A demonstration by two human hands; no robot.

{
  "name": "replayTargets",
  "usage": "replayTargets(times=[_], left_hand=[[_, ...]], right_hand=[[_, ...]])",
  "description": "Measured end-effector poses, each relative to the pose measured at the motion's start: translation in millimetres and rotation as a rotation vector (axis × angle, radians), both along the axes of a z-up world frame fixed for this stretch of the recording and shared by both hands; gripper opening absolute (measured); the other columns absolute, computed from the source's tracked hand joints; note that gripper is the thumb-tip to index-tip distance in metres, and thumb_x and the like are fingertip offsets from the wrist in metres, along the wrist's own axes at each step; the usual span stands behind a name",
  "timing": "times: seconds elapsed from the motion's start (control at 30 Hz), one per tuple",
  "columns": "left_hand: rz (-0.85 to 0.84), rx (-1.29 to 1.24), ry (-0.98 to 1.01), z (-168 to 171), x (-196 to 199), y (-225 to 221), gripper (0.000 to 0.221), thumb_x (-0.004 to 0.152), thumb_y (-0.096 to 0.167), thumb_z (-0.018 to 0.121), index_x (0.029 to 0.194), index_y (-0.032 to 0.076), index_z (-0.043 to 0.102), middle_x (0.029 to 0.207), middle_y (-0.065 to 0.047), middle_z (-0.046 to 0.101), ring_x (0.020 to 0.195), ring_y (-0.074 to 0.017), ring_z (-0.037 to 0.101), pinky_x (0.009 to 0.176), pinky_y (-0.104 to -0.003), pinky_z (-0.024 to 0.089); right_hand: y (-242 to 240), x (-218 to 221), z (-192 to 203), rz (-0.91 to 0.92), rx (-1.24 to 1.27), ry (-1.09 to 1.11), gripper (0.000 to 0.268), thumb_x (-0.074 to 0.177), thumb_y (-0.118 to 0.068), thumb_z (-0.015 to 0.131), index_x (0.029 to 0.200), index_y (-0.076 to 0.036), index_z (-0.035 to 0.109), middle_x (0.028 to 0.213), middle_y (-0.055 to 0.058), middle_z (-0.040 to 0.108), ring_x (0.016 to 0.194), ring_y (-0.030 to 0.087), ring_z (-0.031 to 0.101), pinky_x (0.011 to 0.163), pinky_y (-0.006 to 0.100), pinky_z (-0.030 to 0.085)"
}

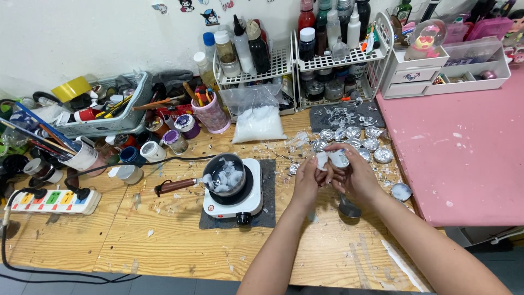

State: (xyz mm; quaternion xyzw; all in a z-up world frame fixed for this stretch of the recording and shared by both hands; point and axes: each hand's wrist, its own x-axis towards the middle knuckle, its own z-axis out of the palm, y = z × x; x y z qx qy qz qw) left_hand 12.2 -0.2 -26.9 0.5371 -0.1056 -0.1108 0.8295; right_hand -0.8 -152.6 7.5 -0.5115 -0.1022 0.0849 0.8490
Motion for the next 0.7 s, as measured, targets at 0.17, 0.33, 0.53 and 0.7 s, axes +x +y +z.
replayTargets(times=[0.17,0.33,0.53,0.7], left_hand=[[0.030,0.031,0.122,10,-2,5,0.040,0.113,0.045,0.039,0.098,0.011,0.055,0.073,0.002,0.053,0.067,-0.0100,0.051,0.066,-0.023,0.045],[0.046,0.219,0.095,16,-3,7,0.041,0.109,0.046,0.043,0.104,0.011,0.065,0.081,0.000,0.062,0.069,-0.0114,0.055,0.066,-0.026,0.046],[0.128,0.737,-0.330,101,-41,50,0.039,0.103,0.047,0.057,0.106,0.012,0.075,0.099,-0.004,0.073,0.090,-0.0165,0.071,0.079,-0.036,0.055],[0.546,1.314,-0.453,140,-76,119,0.028,0.094,0.043,0.069,0.098,0.018,0.081,0.100,-0.002,0.075,0.093,-0.0213,0.071,0.075,-0.042,0.055]], right_hand=[[-10,6,-15,0.072,0.075,0.076,0.044,0.110,-0.037,0.027,0.130,-0.008,0.053,0.075,0.004,0.052,0.062,0.012,0.052,0.045,0.026,0.041],[-17,7,-17,0.109,0.023,0.012,0.044,0.107,-0.042,0.032,0.129,-0.009,0.052,0.084,0.008,0.062,0.062,0.014,0.053,0.045,0.027,0.041],[-13,0,-7,0.061,-0.002,0.027,0.041,0.109,-0.042,0.039,0.130,-0.010,0.053,0.084,0.008,0.060,0.062,0.012,0.051,0.049,0.026,0.044],[-4,-7,-14,0.051,-0.360,-0.260,0.030,0.106,-0.026,0.047,0.132,-0.009,0.049,0.086,0.009,0.062,0.065,0.011,0.056,0.052,0.026,0.049]])
